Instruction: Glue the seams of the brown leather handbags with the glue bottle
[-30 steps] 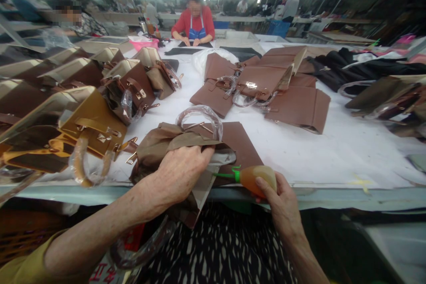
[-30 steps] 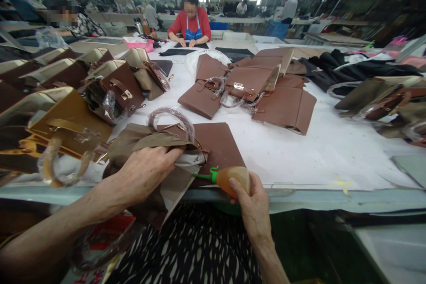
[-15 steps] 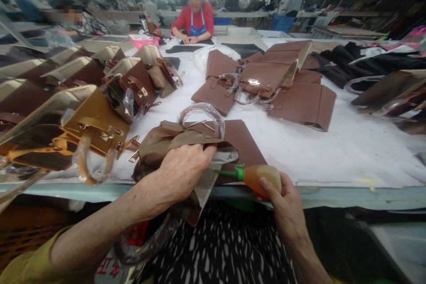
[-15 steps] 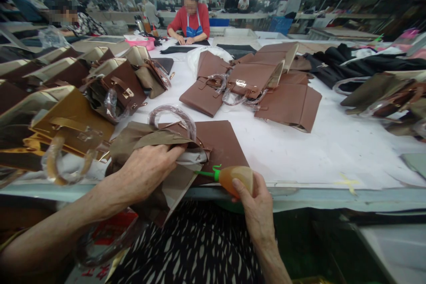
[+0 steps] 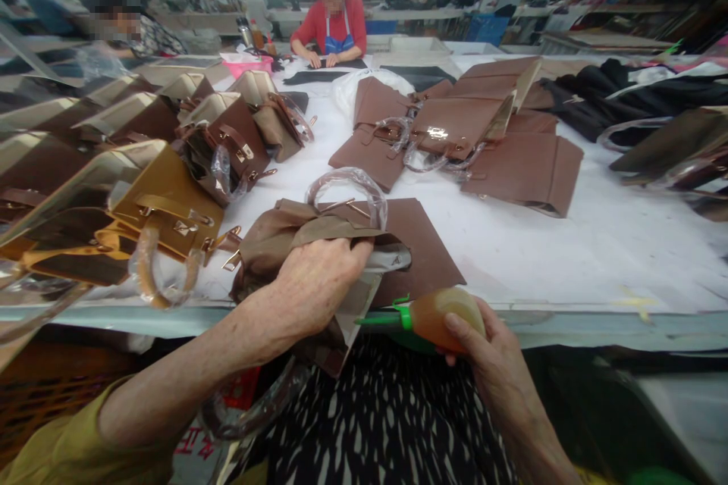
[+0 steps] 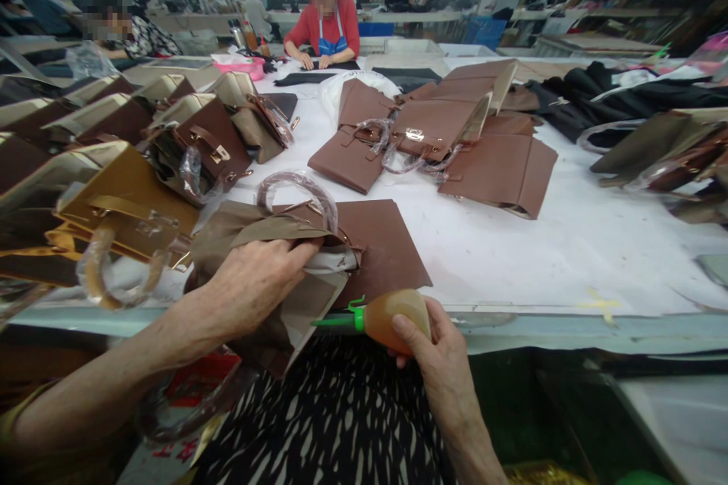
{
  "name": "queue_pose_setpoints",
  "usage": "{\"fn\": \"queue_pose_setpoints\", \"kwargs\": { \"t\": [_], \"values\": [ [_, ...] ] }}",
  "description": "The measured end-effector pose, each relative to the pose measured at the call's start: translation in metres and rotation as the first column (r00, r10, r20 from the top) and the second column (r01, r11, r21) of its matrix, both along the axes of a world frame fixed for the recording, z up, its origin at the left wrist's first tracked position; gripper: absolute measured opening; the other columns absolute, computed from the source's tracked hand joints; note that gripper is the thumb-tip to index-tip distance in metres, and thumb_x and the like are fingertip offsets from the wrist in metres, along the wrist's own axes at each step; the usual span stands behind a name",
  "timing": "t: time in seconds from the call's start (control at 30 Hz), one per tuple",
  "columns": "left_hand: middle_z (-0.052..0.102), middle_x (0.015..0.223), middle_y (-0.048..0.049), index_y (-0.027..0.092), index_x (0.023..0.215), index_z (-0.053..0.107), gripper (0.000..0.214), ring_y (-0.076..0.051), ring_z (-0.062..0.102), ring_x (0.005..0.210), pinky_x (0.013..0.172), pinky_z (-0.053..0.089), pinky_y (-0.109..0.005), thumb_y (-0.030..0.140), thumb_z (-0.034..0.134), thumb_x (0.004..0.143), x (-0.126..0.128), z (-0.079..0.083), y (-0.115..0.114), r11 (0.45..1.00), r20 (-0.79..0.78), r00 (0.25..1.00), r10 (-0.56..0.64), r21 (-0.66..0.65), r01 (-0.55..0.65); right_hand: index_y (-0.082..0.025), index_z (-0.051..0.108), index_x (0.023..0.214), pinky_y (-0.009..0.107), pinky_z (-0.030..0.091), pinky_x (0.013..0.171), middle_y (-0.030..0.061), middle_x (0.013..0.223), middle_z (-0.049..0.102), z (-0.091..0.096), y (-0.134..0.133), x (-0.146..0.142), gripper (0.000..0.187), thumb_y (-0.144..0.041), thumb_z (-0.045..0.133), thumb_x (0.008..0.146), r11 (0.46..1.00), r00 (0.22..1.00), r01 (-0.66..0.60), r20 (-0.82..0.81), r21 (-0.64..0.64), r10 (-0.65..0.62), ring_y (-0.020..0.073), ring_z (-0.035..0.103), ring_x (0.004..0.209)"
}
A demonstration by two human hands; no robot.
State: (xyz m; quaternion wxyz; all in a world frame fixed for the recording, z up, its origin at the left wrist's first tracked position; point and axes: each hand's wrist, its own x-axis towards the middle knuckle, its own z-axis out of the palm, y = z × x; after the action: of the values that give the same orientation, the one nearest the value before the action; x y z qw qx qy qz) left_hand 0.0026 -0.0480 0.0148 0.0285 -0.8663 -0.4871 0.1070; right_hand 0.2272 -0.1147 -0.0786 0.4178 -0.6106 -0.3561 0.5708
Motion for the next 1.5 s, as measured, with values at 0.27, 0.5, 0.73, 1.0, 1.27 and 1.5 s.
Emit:
{"fn": "queue_pose_setpoints", "kwargs": {
  "t": [0.27, 0.5, 0.73, 1.0, 1.27, 1.5],
  "values": [
    [0.062, 0.082, -0.0081, 0.017, 0.113, 0.045, 0.031, -0.022, 0.063, 0.073, 0.060, 0.052, -0.032, 0.014, 0.041, 0.083, 0.002, 0.002, 0.000, 1.000, -0.049, 0.999, 0.001, -0.001, -0.001, -0.017, 0.056, 0.099, 0.025, 0.041, 0.040, 0.0020, 0.073, 0.062, 0.000, -0.009, -0.008, 0.045, -0.048, 0.070, 0.068, 0.999, 0.994, 0.031, -0.102, -0.026, -0.034, 0.0177, 0.055, 0.051],
    [0.063, 0.083, -0.0082, 0.017, 0.113, 0.047, 0.030, -0.023, 0.063, 0.073, 0.061, 0.052, -0.034, 0.015, 0.042, 0.083, 0.001, 0.002, 0.001, 1.000, -0.035, 0.999, -0.001, 0.007, 0.002, -0.017, 0.057, 0.095, 0.023, 0.038, 0.038, 0.0006, 0.067, 0.060, 0.007, -0.018, -0.014, 0.042, -0.046, 0.070, 0.068, 0.998, 0.989, 0.060, -0.130, -0.033, -0.064, 0.0158, 0.051, 0.048],
    [0.063, 0.081, -0.0080, 0.019, 0.114, 0.048, 0.030, -0.025, 0.064, 0.073, 0.059, 0.051, -0.035, 0.016, 0.042, 0.084, 0.002, 0.003, 0.001, 1.000, -0.035, 0.999, 0.023, 0.010, -0.023, -0.016, 0.058, 0.093, 0.023, 0.038, 0.037, 0.0013, 0.065, 0.060, 0.012, -0.026, -0.019, 0.043, -0.048, 0.069, 0.067, 0.998, 0.990, 0.039, -0.133, -0.045, -0.045, 0.0149, 0.051, 0.046],
    [0.064, 0.090, -0.0095, 0.019, 0.117, 0.046, 0.033, -0.024, 0.063, 0.079, 0.065, 0.050, -0.033, 0.019, 0.045, 0.085, 0.002, 0.005, 0.004, 0.999, -0.079, 0.996, 0.033, 0.004, -0.033, -0.015, 0.060, 0.092, 0.023, 0.038, 0.038, 0.0028, 0.067, 0.061, 0.008, -0.033, -0.017, 0.039, -0.045, 0.070, 0.068, 0.996, 0.974, 0.069, -0.213, -0.062, -0.081, 0.0152, 0.052, 0.048],
    [0.065, 0.092, -0.0097, 0.018, 0.117, 0.047, 0.031, -0.024, 0.063, 0.081, 0.068, 0.050, -0.035, 0.019, 0.043, 0.086, 0.004, 0.008, 0.004, 1.000, -0.083, 0.996, 0.017, 0.007, -0.017, -0.014, 0.060, 0.089, 0.022, 0.038, 0.039, 0.0046, 0.069, 0.063, -0.006, -0.035, -0.014, 0.037, -0.045, 0.070, 0.070, 0.982, 0.932, 0.126, -0.323, -0.138, -0.165, 0.0147, 0.053, 0.048],
    [0.065, 0.090, -0.0097, 0.017, 0.116, 0.047, 0.033, -0.027, 0.063, 0.079, 0.064, 0.051, -0.037, 0.019, 0.046, 0.084, 0.005, 0.007, 0.004, 1.000, -0.069, 0.998, 0.000, 0.032, 0.002, -0.012, 0.062, 0.089, 0.020, 0.040, 0.039, 0.0058, 0.069, 0.064, -0.010, -0.041, -0.018, 0.041, -0.046, 0.072, 0.069, 0.961, 0.904, 0.170, -0.353, -0.217, -0.240, 0.0137, 0.054, 0.048]
  ]
}}
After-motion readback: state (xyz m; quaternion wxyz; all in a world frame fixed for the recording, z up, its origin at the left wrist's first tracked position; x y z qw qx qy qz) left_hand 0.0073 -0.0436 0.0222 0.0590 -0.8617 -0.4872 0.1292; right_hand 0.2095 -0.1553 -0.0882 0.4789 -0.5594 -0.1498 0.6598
